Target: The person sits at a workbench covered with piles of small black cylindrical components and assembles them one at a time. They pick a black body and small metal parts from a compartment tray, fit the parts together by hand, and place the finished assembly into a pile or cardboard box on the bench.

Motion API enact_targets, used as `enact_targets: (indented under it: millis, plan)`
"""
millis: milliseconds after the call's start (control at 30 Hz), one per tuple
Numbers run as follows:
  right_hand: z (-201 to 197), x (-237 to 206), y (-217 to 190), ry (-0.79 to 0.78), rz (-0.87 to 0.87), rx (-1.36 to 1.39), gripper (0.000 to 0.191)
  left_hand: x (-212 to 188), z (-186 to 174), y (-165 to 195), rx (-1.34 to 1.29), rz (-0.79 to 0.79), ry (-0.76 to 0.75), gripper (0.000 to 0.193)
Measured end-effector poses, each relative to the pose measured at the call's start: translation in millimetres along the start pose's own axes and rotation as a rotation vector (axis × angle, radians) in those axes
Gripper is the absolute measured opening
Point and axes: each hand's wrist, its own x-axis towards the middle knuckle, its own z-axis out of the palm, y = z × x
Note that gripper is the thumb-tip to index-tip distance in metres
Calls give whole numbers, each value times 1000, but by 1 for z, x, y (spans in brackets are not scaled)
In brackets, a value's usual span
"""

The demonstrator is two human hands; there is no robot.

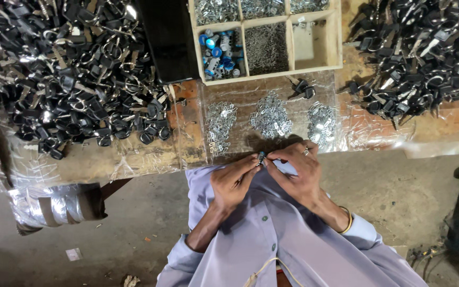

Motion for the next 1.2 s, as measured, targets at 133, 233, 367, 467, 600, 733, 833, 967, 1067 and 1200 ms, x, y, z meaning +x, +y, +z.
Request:
enact_targets:
  millis: [133, 233, 367, 467, 600, 733, 833, 967, 1067, 1200]
  plan:
    - [-14, -8, 16, -100, -12, -103, 24, 3, -1, 5, 19, 70, -3, 18]
    - [-29, -9, 29, 18, 37, -236, 29, 1, 1, 7, -9, 46, 11, 22]
    - [-44, -5, 32, 51, 50, -480, 37, -4, 3, 2, -48, -33, 18, 24]
    - [-49, -4, 25, -25, 39, -413, 42, -8, 4, -2, -39, -134, 19, 26]
    - [-53, -5, 20, 21, 118, -290, 54, -9, 2, -4, -158, -181, 17, 27]
    - [-54, -10, 23, -33, -4, -462, 48, -9, 0, -5, -189, -202, 10, 29]
    - [-56, -16, 28, -51, -31, -397, 50, -7, 0, -5, -151, -172, 26, 28]
    - [-51, -22, 39, 12, -14, -303, 50, -6, 1, -6, -183, -132, 36, 26]
    - [-48, -28, 46, 30, -151, -369, 38, -5, 1, -5, -186, -151, 34, 27]
    - [-42, -30, 51, 4, -287, -291, 36, -4, 2, -4, -187, -155, 34, 26]
